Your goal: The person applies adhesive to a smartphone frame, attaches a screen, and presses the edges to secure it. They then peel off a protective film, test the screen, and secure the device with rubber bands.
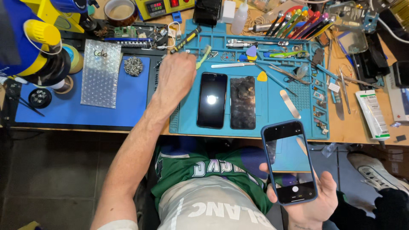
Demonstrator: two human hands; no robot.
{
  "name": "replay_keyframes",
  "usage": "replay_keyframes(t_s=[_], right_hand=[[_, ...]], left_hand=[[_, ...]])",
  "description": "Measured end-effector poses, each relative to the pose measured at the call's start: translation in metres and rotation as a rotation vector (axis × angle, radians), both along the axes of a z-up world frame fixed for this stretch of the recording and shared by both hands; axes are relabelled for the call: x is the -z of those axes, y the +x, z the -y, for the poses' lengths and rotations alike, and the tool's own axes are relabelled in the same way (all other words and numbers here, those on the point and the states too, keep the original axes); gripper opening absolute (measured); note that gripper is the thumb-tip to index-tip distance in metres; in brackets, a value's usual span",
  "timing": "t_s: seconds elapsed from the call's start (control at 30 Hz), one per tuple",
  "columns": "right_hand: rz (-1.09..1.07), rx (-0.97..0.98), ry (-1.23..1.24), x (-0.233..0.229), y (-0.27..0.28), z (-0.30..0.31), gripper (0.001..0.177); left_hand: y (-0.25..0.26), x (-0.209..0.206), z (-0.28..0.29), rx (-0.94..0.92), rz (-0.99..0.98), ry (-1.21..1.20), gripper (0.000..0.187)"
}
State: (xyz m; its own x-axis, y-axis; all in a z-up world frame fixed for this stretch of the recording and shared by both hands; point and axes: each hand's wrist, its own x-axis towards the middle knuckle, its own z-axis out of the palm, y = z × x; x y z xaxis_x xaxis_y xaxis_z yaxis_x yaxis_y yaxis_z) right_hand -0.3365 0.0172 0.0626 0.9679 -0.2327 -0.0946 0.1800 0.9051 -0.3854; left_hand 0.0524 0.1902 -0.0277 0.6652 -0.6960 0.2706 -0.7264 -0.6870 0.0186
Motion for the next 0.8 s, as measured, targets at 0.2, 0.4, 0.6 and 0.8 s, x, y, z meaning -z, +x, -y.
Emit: replay_keyframes(t_s=[0.2, 0.4, 0.6, 0.8], right_hand=[[-0.072, 0.012, 0.03, 0.033, -0.02, 0.016, 0.067], [0.058, -0.131, -0.01, -0.009, 0.021, 0.029, 0.09], [0.079, -0.157, -0.096, -0.015, 0.029, 0.045, 0.084], [0.106, -0.126, -0.172, -0.016, 0.03, 0.049, 0.075]], left_hand=[[-0.118, -0.044, -0.025, -0.067, -0.336, -0.109, 0.087], [-0.186, -0.024, -0.016, -0.199, -0.159, -0.149, 0.093], [-0.185, -0.034, -0.005, -0.308, -0.143, -0.137, 0.102], [-0.175, -0.036, 0.018, -0.375, -0.147, -0.081, 0.114]])
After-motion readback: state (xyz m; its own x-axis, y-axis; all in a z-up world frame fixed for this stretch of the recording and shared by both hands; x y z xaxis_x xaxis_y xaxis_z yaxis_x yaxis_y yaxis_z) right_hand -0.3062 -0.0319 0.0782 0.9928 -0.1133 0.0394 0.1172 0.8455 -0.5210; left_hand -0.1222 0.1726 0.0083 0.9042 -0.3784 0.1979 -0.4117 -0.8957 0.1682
